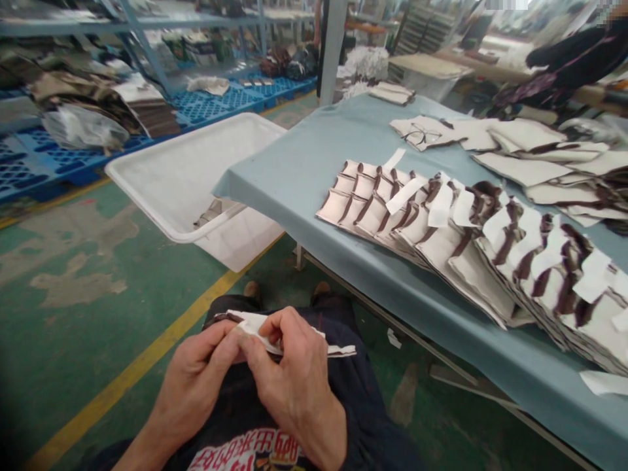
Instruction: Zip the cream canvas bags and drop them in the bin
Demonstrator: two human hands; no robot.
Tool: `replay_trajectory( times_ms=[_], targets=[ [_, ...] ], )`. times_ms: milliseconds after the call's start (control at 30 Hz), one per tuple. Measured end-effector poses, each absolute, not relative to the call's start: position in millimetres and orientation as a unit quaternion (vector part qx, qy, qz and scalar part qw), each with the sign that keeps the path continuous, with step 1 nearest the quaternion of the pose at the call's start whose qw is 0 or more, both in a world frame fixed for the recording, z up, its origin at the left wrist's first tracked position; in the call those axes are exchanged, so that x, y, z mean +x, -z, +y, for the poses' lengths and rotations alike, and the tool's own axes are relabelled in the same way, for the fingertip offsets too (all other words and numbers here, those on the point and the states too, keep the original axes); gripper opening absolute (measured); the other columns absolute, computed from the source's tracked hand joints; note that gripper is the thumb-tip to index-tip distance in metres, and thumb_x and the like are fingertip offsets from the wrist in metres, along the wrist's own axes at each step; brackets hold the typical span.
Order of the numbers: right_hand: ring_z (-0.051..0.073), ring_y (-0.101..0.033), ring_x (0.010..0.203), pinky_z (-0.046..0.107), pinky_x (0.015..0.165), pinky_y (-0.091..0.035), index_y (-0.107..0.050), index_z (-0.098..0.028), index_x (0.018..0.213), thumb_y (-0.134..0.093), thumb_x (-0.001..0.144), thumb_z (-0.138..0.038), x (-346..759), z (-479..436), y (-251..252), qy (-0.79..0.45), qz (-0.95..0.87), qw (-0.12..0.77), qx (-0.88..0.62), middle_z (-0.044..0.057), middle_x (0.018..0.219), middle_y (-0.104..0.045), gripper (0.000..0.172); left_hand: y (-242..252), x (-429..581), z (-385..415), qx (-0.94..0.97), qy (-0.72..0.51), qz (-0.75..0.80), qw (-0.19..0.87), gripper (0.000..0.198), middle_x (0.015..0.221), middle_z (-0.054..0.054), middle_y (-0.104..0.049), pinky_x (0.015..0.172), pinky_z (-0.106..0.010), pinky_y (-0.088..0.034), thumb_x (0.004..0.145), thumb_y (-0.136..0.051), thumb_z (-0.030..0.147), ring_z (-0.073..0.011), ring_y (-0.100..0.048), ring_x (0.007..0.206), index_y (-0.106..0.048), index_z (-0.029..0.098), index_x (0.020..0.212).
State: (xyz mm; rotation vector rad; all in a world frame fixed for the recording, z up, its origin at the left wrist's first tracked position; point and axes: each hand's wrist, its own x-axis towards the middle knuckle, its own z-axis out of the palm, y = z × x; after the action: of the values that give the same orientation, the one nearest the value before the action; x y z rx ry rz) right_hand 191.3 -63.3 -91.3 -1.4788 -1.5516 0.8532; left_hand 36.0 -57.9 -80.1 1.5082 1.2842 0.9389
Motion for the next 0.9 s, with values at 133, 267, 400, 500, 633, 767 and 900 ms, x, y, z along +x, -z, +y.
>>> replay_trajectory(
  times_ms=[133, 267, 400, 500, 633, 767, 900],
  targets=[
    [0.012, -0.046, 0.055, 0.026, 0.054, -0.034, -0.055, -0.023, 0.083, -0.06, 0.1, -0.037, 185.4, -69.5, 100.3, -0.444, -0.587, 0.384, -0.557, -0.006, 0.066, -0.051, 0.022, 86.1, 38.3, -64.1, 0.567, -0.418, 0.544, 0.456, 0.034, 0.063, 0.002, -0.06, 0.053, -0.022, -0.049, 0.104, -0.051, 0.031, -0.0139, -0.056, 0.054, -0.06, 0.02, 0.072],
    [0.012, -0.045, 0.056, 0.026, 0.053, -0.033, -0.054, -0.023, 0.091, -0.057, 0.1, -0.033, 183.0, -73.9, 107.9, -0.484, -0.577, 0.386, -0.532, -0.007, 0.068, -0.05, 0.014, 88.9, 35.4, -62.2, 0.555, -0.43, 0.551, 0.451, 0.038, 0.06, 0.003, -0.051, 0.049, -0.021, -0.04, 0.103, -0.053, 0.033, -0.012, -0.045, 0.052, -0.057, 0.02, 0.068],
    [0.014, -0.052, 0.064, 0.025, 0.058, -0.042, -0.055, -0.023, 0.094, -0.056, 0.101, -0.038, 188.2, -71.3, 115.5, -0.521, -0.543, 0.413, -0.513, -0.004, 0.075, -0.055, 0.017, 84.8, 28.3, -53.2, 0.567, -0.382, 0.547, 0.483, 0.041, 0.064, 0.002, -0.052, 0.049, -0.023, -0.037, 0.103, -0.056, 0.044, -0.0134, -0.044, 0.056, -0.059, 0.019, 0.071],
    [0.015, -0.054, 0.068, 0.025, 0.06, -0.045, -0.057, -0.022, 0.096, -0.057, 0.101, -0.038, 195.4, -67.6, 116.0, -0.538, -0.551, 0.398, -0.498, -0.002, 0.079, -0.059, 0.017, 81.5, 21.2, -46.3, 0.579, -0.354, 0.544, 0.492, 0.051, 0.063, 0.003, -0.05, 0.051, -0.025, -0.038, 0.106, -0.052, 0.055, -0.0145, -0.043, 0.056, -0.057, 0.02, 0.07],
    [0.015, -0.057, 0.072, 0.027, 0.064, -0.046, -0.058, -0.022, 0.096, -0.058, 0.102, -0.041, 202.8, -62.3, 111.8, -0.529, -0.56, 0.391, -0.504, -0.001, 0.081, -0.062, 0.02, 73.4, 15.9, -35.4, 0.598, -0.322, 0.509, 0.529, 0.067, 0.07, -0.002, -0.062, 0.061, -0.029, -0.045, 0.111, -0.029, 0.061, -0.0182, -0.052, 0.064, -0.069, 0.018, 0.077],
    [0.015, -0.057, 0.073, 0.027, 0.066, -0.047, -0.06, -0.022, 0.098, -0.06, 0.104, -0.044, 206.7, -59.6, 103.2, -0.533, -0.565, 0.394, -0.492, -0.001, 0.082, -0.063, 0.023, 59.2, 17.4, -22.8, 0.653, -0.278, 0.473, 0.521, 0.04, 0.071, 0.0, -0.064, 0.062, -0.026, -0.044, 0.102, -0.055, 0.045, -0.0168, -0.055, 0.066, -0.07, 0.018, 0.077],
    [0.015, -0.061, 0.075, 0.028, 0.069, -0.051, -0.062, -0.022, 0.1, -0.065, 0.1, -0.033, 217.7, -57.7, 83.5, -0.554, -0.601, 0.356, -0.453, -0.001, 0.086, -0.067, 0.011, 49.9, 12.9, -15.3, 0.68, -0.246, 0.466, 0.51, 0.023, 0.071, 0.002, -0.067, 0.061, -0.024, -0.043, 0.095, -0.063, 0.031, -0.015, -0.057, 0.066, -0.071, 0.018, 0.078]
  ],
)
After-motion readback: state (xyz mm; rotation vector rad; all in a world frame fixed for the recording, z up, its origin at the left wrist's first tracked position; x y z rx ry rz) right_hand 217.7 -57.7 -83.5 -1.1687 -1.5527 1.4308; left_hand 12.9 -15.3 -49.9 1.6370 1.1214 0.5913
